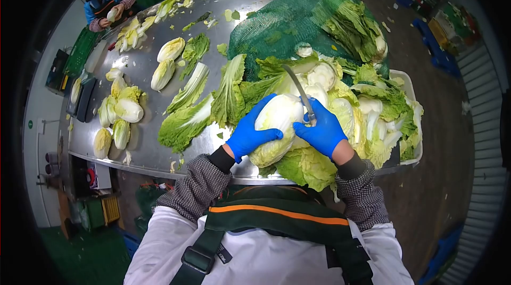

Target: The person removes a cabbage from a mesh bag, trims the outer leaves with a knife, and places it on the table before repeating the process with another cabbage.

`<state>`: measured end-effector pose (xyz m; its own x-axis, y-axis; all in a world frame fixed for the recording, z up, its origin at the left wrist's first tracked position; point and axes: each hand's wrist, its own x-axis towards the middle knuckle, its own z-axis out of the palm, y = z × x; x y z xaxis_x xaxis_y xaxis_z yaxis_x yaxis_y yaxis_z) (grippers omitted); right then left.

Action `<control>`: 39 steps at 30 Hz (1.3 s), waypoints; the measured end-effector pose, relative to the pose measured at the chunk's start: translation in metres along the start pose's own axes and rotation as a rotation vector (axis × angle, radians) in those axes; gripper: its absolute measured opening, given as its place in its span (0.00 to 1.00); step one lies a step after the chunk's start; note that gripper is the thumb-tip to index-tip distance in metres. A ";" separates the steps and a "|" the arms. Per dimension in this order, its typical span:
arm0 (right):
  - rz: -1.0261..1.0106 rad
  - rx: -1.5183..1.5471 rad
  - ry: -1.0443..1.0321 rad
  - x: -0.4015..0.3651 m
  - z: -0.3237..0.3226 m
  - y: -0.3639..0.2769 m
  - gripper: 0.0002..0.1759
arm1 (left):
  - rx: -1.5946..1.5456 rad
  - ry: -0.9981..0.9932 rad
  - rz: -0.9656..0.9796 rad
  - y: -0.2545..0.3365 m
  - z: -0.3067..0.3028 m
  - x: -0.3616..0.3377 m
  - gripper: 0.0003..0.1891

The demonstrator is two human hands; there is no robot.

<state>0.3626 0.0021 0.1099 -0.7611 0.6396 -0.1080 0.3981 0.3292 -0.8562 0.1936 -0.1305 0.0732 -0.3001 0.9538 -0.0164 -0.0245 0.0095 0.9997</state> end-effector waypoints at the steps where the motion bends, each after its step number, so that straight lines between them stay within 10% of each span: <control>1: 0.012 -0.004 0.002 0.000 0.001 -0.001 0.39 | 0.074 0.003 0.015 0.001 0.000 -0.001 0.47; 7: 0.022 -0.053 0.086 0.001 0.011 0.006 0.34 | 0.210 -0.013 0.000 0.005 -0.002 -0.002 0.46; 16: -0.078 -0.112 0.029 0.011 -0.012 0.036 0.25 | -0.575 -0.223 -0.308 -0.013 -0.022 -0.011 0.38; 18: 0.269 0.207 -0.171 0.013 -0.032 0.047 0.26 | -0.762 -0.152 -0.411 -0.011 -0.022 -0.023 0.34; 24: -0.206 -0.300 0.134 -0.009 -0.025 0.003 0.21 | -0.947 -0.047 -0.553 -0.026 -0.031 -0.017 0.32; 27: -0.547 -0.420 0.199 -0.011 -0.025 0.000 0.12 | -1.045 -0.133 -0.526 -0.022 -0.033 -0.021 0.32; 33: -0.566 -0.581 0.148 -0.009 -0.025 -0.012 0.09 | -0.986 -0.187 -0.463 -0.030 -0.030 -0.027 0.34; 36: -0.435 -0.671 0.181 0.012 -0.015 0.052 0.10 | -0.952 -0.210 -0.535 -0.016 -0.029 -0.028 0.36; 39: -0.194 -0.478 0.315 0.016 -0.020 0.109 0.15 | -0.722 -0.208 -0.169 0.028 -0.013 -0.031 0.39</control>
<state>0.4041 0.0624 0.0251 -0.6839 0.6874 0.2445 0.5086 0.6895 -0.5157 0.1894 -0.1637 0.1015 -0.0531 0.9943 -0.0921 -0.6917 0.0299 0.7216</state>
